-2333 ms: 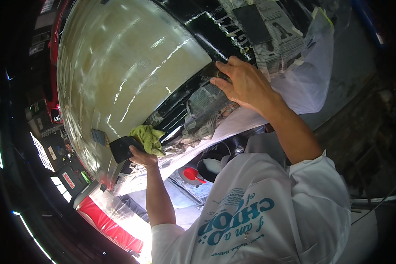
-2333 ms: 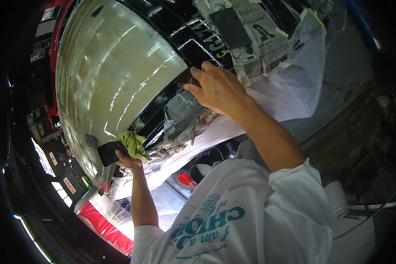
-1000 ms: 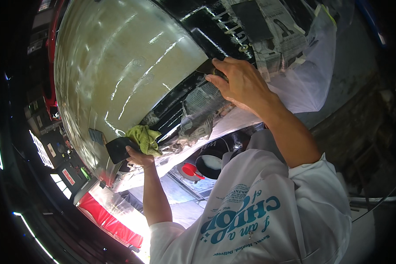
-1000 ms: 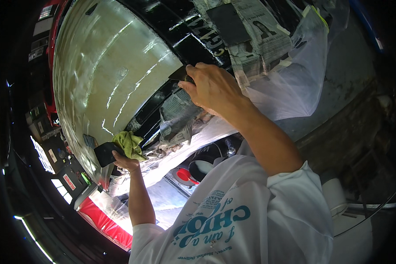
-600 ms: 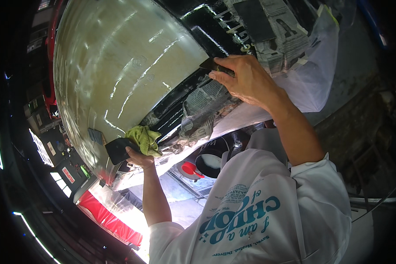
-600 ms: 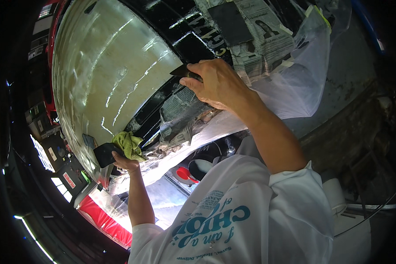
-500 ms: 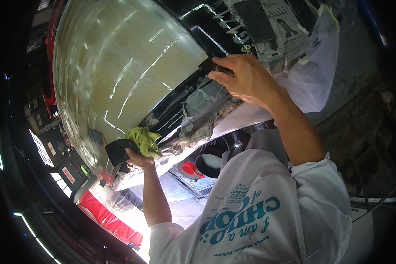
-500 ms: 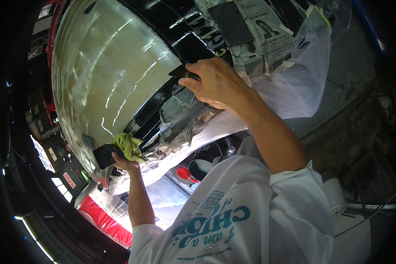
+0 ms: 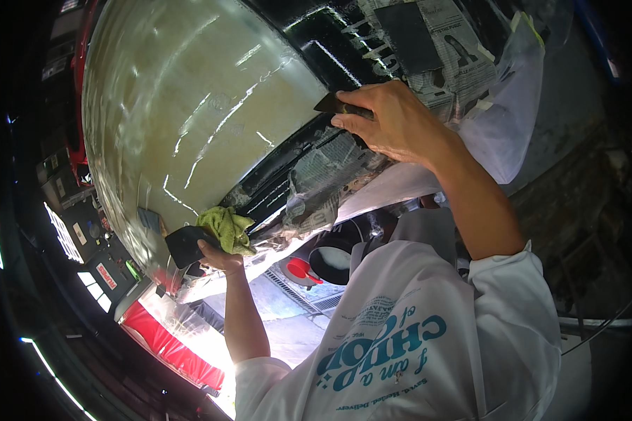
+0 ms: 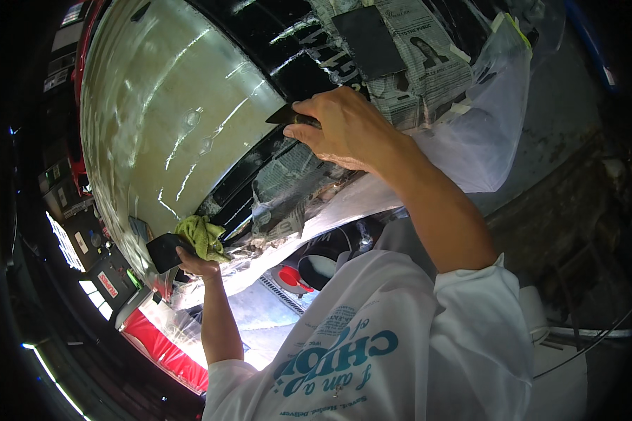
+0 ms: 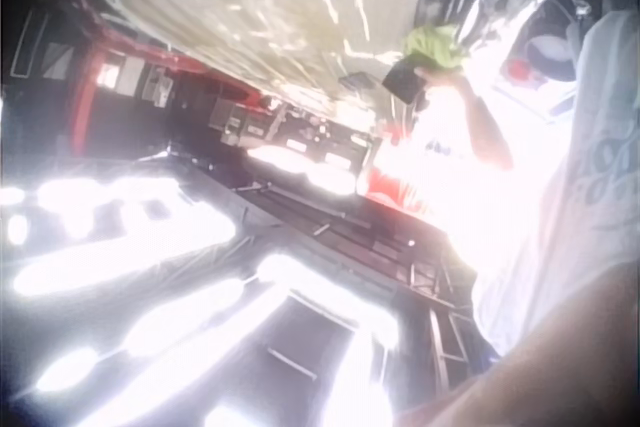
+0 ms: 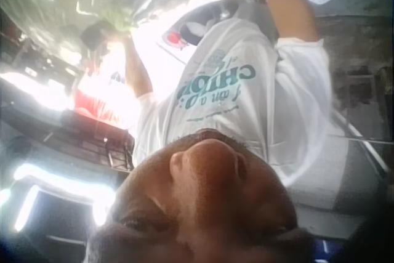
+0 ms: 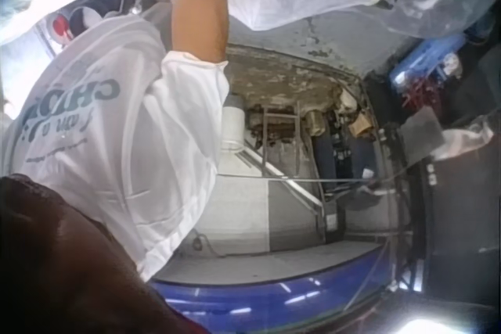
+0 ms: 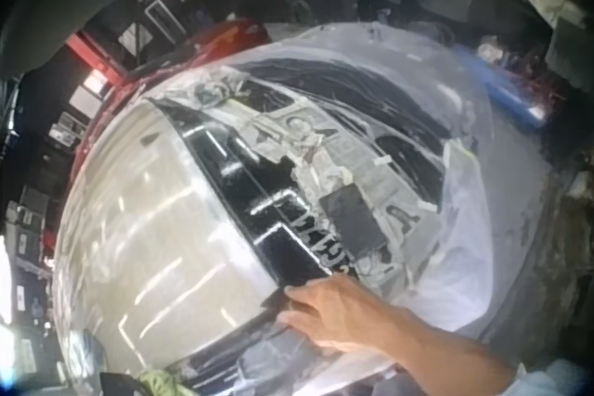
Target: The person sands the surface of a car hood using a sanding block and wipes the area with a cloth. The hood is partially masked with tape and newspaper. The person repeatedly sands and wipes the same region.
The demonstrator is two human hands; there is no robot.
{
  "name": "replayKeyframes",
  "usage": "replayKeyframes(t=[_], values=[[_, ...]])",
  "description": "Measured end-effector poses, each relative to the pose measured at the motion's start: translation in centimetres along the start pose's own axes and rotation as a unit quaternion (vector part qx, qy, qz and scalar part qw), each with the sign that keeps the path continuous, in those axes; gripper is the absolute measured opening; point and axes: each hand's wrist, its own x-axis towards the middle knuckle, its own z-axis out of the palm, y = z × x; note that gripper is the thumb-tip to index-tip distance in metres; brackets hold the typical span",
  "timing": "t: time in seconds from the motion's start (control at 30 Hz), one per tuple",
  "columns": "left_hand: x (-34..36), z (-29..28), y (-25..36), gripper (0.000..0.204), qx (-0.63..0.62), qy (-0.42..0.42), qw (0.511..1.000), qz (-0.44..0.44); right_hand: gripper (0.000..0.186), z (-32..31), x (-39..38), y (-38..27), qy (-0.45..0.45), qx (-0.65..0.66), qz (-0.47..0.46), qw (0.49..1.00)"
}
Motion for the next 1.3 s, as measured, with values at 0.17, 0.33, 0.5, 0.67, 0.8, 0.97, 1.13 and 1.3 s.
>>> replayKeyframes(t=[0.17, 0.33, 0.5, 0.67, 0.8, 0.97, 1.13, 1.3], values=[[1.8, -0.5, 1.7, 0.071, 0.010, 0.013, 1.000, 0.014, 0.052, -1.0, 0.2, -1.6, -0.042, -0.021, 0.057, 0.997], [0.9, -0.5, 1.4, 0.073, -0.036, 0.006, 0.999, -0.019, 0.054, 0.0, 1.6, 0.3, 0.015, -0.037, -0.042, 0.998], [2.6, -0.5, 2.1, 0.062, -0.007, 0.023, 1.000, 0.010, 0.055, -0.2, 2.1, 0.0, 0.004, -0.079, -0.036, 0.996], [1.0, -0.2, 1.3, 0.070, -0.100, 0.014, 0.993, -0.059, 0.055, -0.7, 2.5, -1.2, -0.037, -0.033, 0.019, 0.999], [2.5, -1.0, 2.2, 0.073, 0.073, 0.006, 0.996, 0.057, 0.054, 0.2, 3.2, 0.1, 0.030, -0.077, -0.056, 0.995], [0.6, 0.1, 1.2, 0.067, -0.073, 0.010, 0.995, -0.074, 0.054, -0.7, 3.2, -2.0, -0.043, -0.045, 0.039, 0.997], [0.8, 1.1, 2.8, 0.078, -0.360, 0.074, 0.832, -0.416, 0.057, 0.7, 6.1, -0.6, 0.046, -0.065, -0.043, 0.996], [2.2, 0.0, 2.3, 0.074, -0.174, 0.052, 0.968, -0.172, 0.056, 1.0, 6.8, -1.4, 0.085, 0.036, -0.038, 0.995]])
